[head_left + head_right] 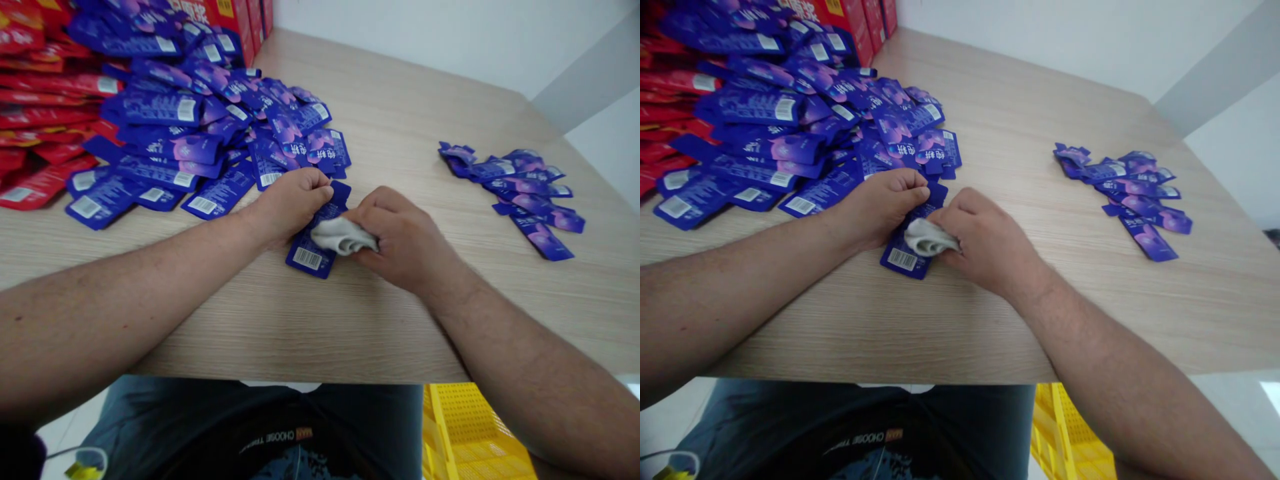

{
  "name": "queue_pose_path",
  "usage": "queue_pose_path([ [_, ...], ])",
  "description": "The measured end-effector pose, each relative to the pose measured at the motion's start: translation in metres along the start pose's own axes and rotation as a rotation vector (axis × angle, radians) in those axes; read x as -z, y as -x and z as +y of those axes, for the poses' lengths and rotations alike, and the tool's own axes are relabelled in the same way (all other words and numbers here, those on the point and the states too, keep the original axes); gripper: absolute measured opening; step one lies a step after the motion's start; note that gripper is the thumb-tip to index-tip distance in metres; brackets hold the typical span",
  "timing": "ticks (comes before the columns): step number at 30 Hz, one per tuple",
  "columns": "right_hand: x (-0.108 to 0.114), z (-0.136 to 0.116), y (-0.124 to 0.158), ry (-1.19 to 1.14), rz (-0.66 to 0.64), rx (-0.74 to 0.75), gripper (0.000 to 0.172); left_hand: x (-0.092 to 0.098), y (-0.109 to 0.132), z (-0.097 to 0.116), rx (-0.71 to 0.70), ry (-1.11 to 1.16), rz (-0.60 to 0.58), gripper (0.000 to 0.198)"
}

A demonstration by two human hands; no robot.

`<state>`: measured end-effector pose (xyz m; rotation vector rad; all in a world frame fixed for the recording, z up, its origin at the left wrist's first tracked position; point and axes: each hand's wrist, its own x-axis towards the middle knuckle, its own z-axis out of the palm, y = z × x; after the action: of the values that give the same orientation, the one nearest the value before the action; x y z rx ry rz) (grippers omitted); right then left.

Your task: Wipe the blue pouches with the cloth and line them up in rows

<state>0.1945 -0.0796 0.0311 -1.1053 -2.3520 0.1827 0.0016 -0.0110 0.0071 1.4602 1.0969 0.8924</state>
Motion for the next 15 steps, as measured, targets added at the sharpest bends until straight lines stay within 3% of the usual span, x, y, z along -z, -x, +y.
queue_pose_path([
  [2,0.003,0.012,-0.003,0.084,0.143,-0.098,0.024,-0.001,0.0,-0.003,-0.016,-0.003,-0.06,0.007],
  [4,0.004,0.016,-0.005,0.123,0.201,-0.134,0.021,-0.001,0.0,-0.005,-0.038,-0.008,-0.09,0.006],
  [9,0.001,0.006,-0.004,0.07,0.088,-0.029,0.02,0.001,0.0,-0.005,-0.036,-0.034,-0.13,0.008],
  [15,0.009,0.036,-0.004,0.244,0.282,-0.308,0.013,0.001,0.002,-0.006,-0.022,-0.011,-0.128,0.009],
])
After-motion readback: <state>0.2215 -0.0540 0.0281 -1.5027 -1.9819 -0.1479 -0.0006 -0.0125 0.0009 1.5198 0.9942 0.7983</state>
